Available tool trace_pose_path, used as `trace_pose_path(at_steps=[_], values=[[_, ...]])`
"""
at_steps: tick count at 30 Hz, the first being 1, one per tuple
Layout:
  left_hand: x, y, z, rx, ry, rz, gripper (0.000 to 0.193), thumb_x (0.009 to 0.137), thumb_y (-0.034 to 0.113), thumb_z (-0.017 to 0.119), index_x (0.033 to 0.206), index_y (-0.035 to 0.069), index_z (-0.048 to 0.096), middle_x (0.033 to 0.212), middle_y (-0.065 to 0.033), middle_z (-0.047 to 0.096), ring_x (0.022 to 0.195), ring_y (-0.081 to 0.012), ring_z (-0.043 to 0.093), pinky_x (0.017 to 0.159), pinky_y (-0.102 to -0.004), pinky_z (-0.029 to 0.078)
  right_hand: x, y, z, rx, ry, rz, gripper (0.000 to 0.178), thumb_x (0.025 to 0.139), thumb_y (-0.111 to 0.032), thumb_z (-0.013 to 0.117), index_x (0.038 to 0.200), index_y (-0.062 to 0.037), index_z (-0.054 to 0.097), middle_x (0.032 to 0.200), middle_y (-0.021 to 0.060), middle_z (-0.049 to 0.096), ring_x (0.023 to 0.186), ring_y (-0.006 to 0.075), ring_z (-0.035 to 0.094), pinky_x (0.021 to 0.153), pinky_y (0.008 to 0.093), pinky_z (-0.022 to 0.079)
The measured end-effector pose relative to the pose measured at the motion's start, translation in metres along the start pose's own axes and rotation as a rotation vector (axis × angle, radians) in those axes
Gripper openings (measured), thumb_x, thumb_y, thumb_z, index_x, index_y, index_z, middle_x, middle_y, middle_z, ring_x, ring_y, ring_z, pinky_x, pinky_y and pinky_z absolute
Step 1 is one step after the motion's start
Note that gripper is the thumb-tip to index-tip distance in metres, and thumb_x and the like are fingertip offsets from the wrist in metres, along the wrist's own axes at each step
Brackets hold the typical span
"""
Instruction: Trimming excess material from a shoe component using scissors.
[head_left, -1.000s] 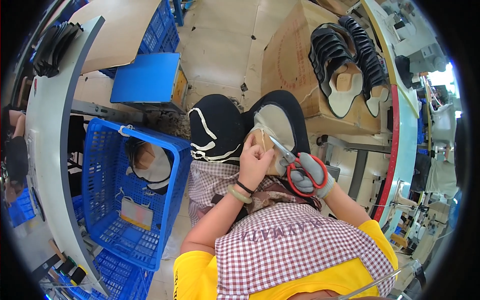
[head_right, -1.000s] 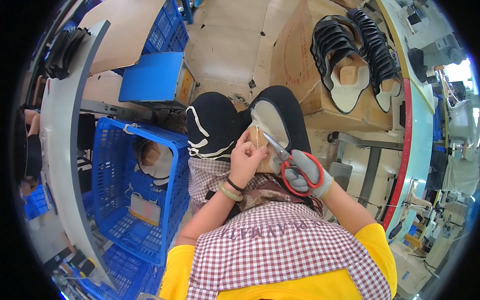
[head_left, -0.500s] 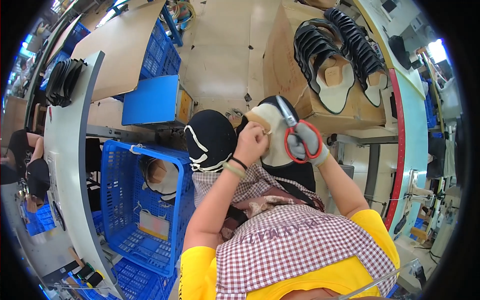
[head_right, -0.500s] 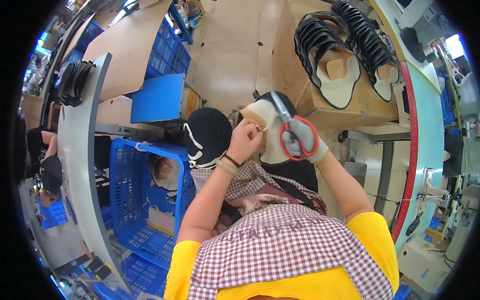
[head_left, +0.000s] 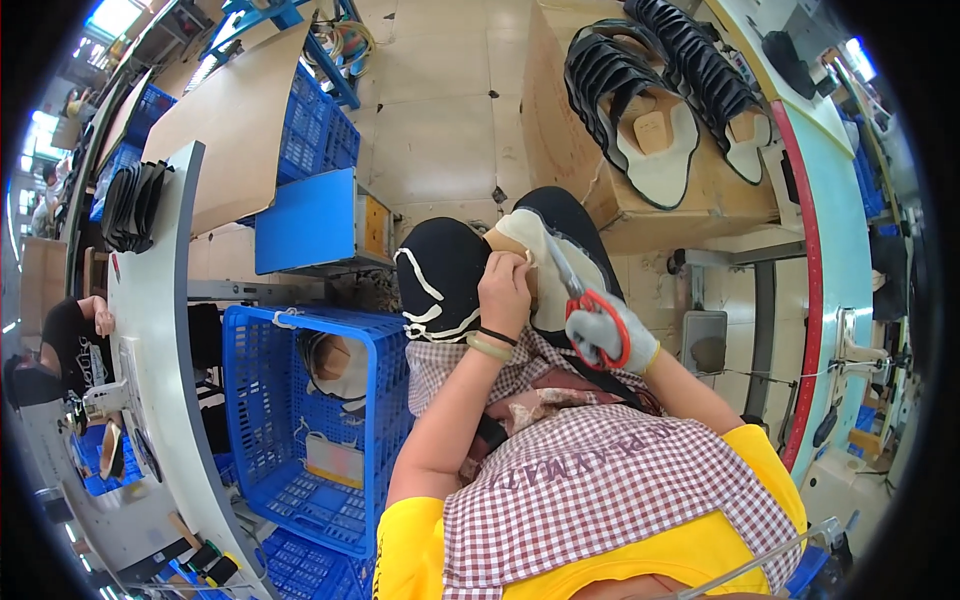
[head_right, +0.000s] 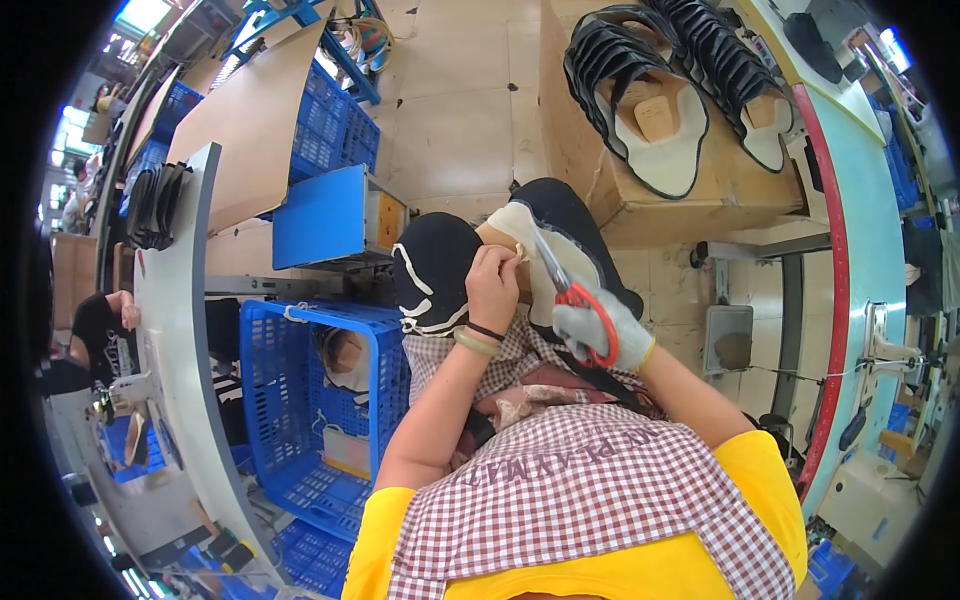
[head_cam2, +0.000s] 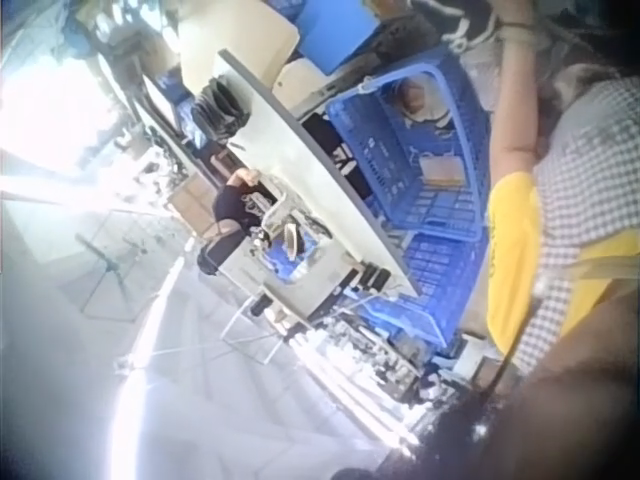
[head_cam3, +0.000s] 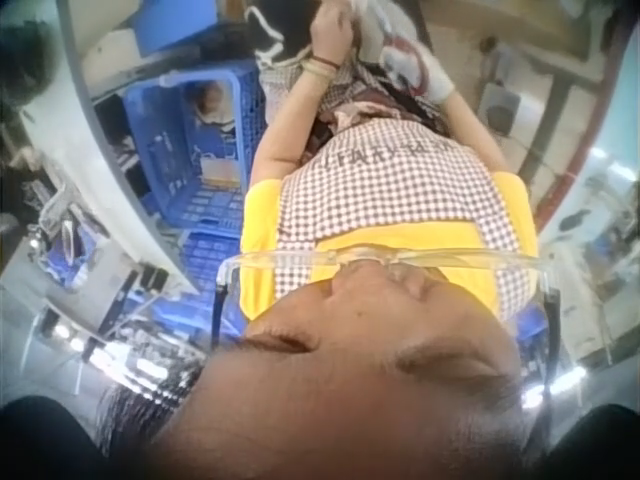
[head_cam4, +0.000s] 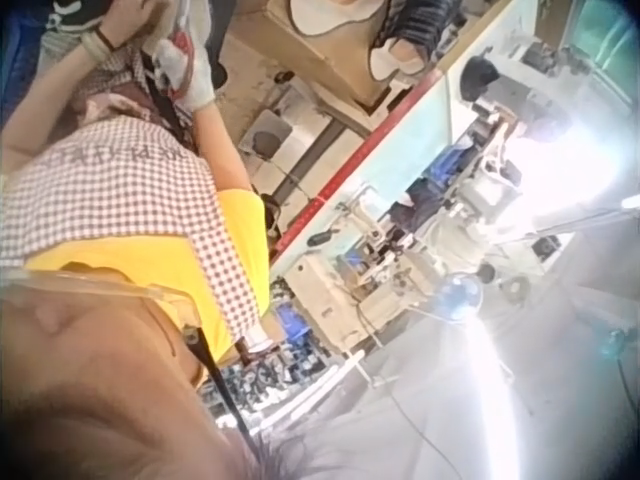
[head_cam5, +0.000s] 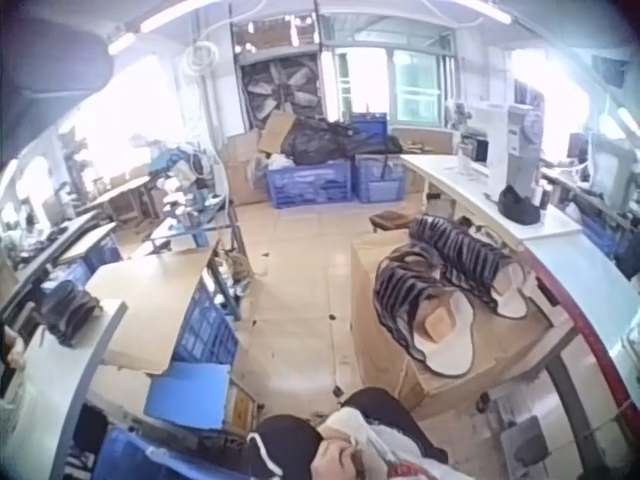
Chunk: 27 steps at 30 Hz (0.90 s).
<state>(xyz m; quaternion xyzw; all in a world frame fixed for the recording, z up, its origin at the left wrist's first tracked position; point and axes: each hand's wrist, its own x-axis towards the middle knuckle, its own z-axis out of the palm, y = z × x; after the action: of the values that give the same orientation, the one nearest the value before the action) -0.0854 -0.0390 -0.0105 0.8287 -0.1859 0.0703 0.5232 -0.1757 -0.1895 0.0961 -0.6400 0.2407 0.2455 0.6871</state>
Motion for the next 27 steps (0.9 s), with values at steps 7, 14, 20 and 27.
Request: trace_pose_path(at_steps=[7, 14, 20, 27], values=[[-0.013, 0.003, 0.006, -0.509, 0.037, -0.364, 0.01, 0.085, -0.004, 0.056, 0.094, -0.001, 0.058, 0.083, -0.0075, 0.059, 0.073, -0.0151, 0.06, 0.065, -0.0278, 0.049, -0.016, 0.041, -0.002, 0.163, -0.011, 0.048, 0.024, 0.094, -0.03, 0.05, 0.095, -0.0059, 0.05, 0.071, 0.0038, 0.057, 0.047, 0.0098, 0.05, 0.042, 0.0226, 0.04], [-0.015, 0.016, 0.003, -0.321, -0.034, -0.224, 0.018, 0.081, -0.002, 0.061, 0.099, 0.001, 0.063, 0.086, -0.0106, 0.054, 0.074, -0.0221, 0.058, 0.065, -0.0337, 0.047, -0.015, 0.047, -0.004, 0.276, -0.014, 0.075, 0.023, 0.095, -0.032, 0.05, 0.092, -0.0092, 0.051, 0.071, 0.0013, 0.058, 0.052, 0.0074, 0.051, 0.044, 0.02, 0.039], [-0.014, 0.013, 0.003, -0.043, 0.076, -0.013, 0.006, 0.085, 0.005, 0.058, 0.087, -0.001, 0.059, 0.087, -0.0151, 0.052, 0.076, -0.0339, 0.056, 0.066, -0.0394, 0.047, -0.017, 0.039, 0.001, 0.211, -0.048, 0.057, 0.024, 0.095, -0.033, 0.051, 0.093, -0.0088, 0.051, 0.071, 0.002, 0.058, 0.051, 0.008, 0.051, 0.044, 0.0199, 0.04], [-0.018, 0.01, 0.006, -0.109, 0.005, -0.177, 0.007, 0.087, 0.006, 0.056, 0.085, -0.001, 0.054, 0.087, -0.0154, 0.052, 0.08, -0.0336, 0.054, 0.071, -0.0395, 0.045, -0.01, 0.039, 0.006, 0.273, -0.054, 0.063, 0.025, 0.094, -0.034, 0.052, 0.095, -0.0089, 0.05, 0.07, 0.0022, 0.056, 0.048, 0.0091, 0.049, 0.041, 0.0216, 0.04]])
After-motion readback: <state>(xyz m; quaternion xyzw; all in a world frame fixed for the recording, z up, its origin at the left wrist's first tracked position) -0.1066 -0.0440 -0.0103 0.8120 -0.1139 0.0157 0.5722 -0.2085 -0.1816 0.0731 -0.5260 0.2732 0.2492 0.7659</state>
